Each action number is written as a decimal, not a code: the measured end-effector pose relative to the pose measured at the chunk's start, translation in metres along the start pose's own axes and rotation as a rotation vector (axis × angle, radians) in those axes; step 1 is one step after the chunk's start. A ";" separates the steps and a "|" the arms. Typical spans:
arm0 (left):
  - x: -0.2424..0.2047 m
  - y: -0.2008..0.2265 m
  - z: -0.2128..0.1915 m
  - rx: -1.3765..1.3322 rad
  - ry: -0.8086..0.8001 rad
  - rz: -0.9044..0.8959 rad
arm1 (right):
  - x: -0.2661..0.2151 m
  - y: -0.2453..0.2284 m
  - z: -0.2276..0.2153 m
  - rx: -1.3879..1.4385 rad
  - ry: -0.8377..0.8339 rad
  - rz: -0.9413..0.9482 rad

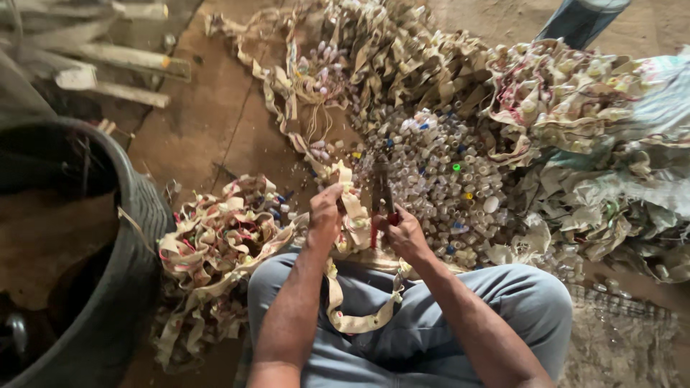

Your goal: The person sits on the floor and uses shears to cut small plastic connectors off a long, tangled wire harness. The cut pieces fall onto a pile on the floor.

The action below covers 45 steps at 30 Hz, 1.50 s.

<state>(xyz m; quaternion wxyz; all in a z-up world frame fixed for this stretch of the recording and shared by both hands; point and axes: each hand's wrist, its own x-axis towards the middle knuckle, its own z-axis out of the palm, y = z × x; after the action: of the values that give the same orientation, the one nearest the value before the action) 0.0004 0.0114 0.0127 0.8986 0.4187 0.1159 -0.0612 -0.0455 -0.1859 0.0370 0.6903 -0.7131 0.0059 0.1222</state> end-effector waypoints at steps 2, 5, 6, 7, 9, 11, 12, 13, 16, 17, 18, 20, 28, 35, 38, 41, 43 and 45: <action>0.002 -0.002 -0.004 -0.048 0.014 0.004 | 0.001 -0.003 -0.004 0.091 -0.031 0.091; 0.016 0.001 -0.005 -0.131 0.045 0.036 | 0.003 -0.004 -0.013 -0.072 -0.072 0.265; 0.021 0.003 -0.006 -0.158 0.057 0.051 | 0.006 -0.003 -0.014 -0.056 -0.091 0.213; 0.025 0.005 -0.009 -0.186 0.070 0.071 | 0.009 -0.001 -0.015 -0.040 -0.116 0.159; 0.033 0.007 -0.014 -0.266 0.076 0.082 | 0.013 0.005 -0.011 -0.020 -0.106 0.153; 0.041 0.011 -0.018 -0.301 0.071 0.093 | 0.015 0.005 -0.002 -0.017 -0.035 0.243; 0.044 0.013 -0.020 -0.295 0.065 0.098 | 0.017 0.003 0.001 0.072 -0.048 0.319; 0.046 0.014 -0.021 -0.289 0.060 0.099 | 0.014 -0.001 0.003 0.160 -0.058 0.399; 0.048 0.015 -0.027 -0.265 0.134 0.054 | 0.016 -0.018 -0.005 0.244 -0.144 0.563; 0.046 0.016 -0.030 0.129 0.110 0.360 | 0.020 -0.022 -0.008 0.247 -0.177 0.604; 0.044 0.016 -0.034 0.531 0.089 0.653 | 0.025 -0.026 -0.010 0.246 -0.249 0.501; 0.041 0.015 -0.038 0.924 0.056 0.909 | 0.031 -0.028 -0.012 0.255 -0.389 0.296; 0.049 0.012 -0.049 0.918 0.043 0.790 | 0.050 -0.019 0.002 -1.230 0.044 -0.576; 0.053 0.019 -0.034 -0.054 0.174 0.062 | 0.054 -0.023 0.000 -1.409 0.074 -0.556; 0.050 0.027 -0.033 -0.216 0.188 -0.088 | 0.050 -0.028 0.000 -1.402 0.093 -0.603; 0.048 0.029 -0.030 -0.233 0.175 -0.104 | 0.049 -0.033 -0.001 -1.372 0.115 -0.615; 0.048 0.029 -0.028 -0.235 0.124 -0.076 | 0.047 -0.034 0.000 -1.414 0.119 -0.649; 0.048 0.029 -0.028 -0.221 0.150 -0.101 | 0.046 -0.034 0.001 -1.440 0.127 -0.664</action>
<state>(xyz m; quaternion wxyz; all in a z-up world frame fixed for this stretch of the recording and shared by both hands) 0.0485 0.0505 0.0045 0.9238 0.3143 0.2097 -0.0617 0.0046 -0.1755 0.0620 0.0584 -0.9542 -0.2480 -0.1569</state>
